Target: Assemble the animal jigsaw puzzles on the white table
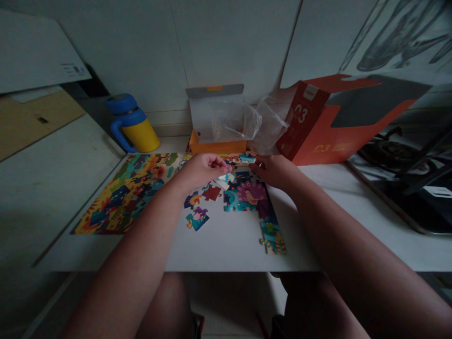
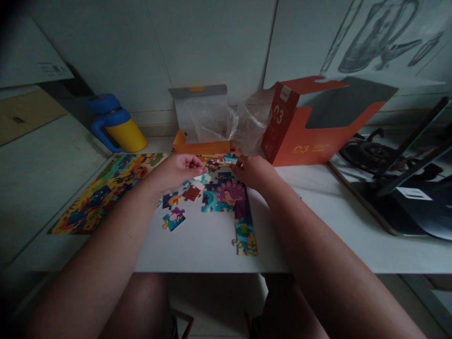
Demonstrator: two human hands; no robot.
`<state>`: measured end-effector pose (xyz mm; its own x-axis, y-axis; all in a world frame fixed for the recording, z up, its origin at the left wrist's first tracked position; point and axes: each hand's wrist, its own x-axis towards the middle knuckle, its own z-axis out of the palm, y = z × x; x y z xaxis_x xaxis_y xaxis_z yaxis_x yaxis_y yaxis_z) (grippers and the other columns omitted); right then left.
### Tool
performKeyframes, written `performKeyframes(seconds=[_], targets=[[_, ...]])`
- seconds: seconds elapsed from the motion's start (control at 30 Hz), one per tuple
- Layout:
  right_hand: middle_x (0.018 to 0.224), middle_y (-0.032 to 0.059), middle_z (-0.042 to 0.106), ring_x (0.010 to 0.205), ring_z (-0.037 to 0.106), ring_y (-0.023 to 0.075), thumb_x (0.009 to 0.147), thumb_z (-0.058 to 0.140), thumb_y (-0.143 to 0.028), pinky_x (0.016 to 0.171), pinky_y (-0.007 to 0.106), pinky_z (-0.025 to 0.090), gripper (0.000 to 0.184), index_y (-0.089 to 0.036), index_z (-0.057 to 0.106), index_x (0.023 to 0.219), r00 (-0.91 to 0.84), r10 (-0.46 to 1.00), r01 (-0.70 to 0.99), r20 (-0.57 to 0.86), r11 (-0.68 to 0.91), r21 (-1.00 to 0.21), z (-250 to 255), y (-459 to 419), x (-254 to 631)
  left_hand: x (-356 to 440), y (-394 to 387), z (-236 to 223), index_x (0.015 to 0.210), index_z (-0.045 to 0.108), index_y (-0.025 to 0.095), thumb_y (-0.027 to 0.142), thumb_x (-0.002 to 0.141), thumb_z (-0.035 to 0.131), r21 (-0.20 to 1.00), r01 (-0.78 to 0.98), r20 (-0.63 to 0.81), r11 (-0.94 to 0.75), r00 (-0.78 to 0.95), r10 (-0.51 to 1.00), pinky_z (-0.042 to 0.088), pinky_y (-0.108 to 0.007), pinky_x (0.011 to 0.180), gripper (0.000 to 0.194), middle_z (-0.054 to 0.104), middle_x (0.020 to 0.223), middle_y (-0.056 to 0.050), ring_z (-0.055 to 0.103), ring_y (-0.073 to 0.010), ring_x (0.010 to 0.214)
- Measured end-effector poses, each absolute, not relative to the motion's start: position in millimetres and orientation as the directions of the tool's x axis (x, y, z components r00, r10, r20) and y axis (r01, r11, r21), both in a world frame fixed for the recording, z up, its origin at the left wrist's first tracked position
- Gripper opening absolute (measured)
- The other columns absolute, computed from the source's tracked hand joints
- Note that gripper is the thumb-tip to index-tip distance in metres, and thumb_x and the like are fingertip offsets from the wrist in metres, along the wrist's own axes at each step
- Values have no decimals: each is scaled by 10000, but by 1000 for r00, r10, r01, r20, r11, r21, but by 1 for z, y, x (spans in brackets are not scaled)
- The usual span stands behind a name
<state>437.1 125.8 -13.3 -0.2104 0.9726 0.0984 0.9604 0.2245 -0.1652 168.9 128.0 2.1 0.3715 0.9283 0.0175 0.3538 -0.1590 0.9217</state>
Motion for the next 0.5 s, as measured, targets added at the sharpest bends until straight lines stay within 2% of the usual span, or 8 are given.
performKeyframes(seconds=[0.1,0.2,0.3,0.4,0.5], targets=[[951,113,819,812,722,243,1083,503,-486,660,333,379,402,-204,786,1048,-209,973,960,100,223,-169,-13,126,437,184,109,4,824,644,205,384,804,888,945,313,-114,-92,581,806,387,-244,586,304,614,737,25,531,-107,620],[962,119,822,827,730,244,1085,502,-490,670,332,383,410,-200,790,1053,-210,972,960,107,225,-165,-12,126,437,197,92,2,803,629,196,375,769,923,935,323,-158,-144,745,648,398,-236,601,347,614,749,34,542,-100,639],[972,124,823,845,735,251,1083,505,-494,680,334,387,410,-204,794,1060,-211,971,958,114,228,-172,-12,127,437,207,80,0,939,724,191,344,818,891,935,318,-207,-156,848,488,424,-229,624,257,687,840,14,574,-94,657],[957,119,821,828,729,251,1078,506,-513,667,334,381,420,-210,796,1055,-209,971,955,116,228,-189,-13,126,438,211,73,0,1129,811,207,371,904,824,924,351,-292,-149,903,315,431,-232,622,279,729,882,-15,589,-100,656],[925,116,814,800,714,246,1076,504,-519,656,337,371,427,-212,796,1021,-224,967,950,119,245,-195,-12,125,438,212,72,3,1116,845,208,352,922,809,912,345,-272,-220,913,303,436,-235,654,244,752,894,-33,618,-117,721]])
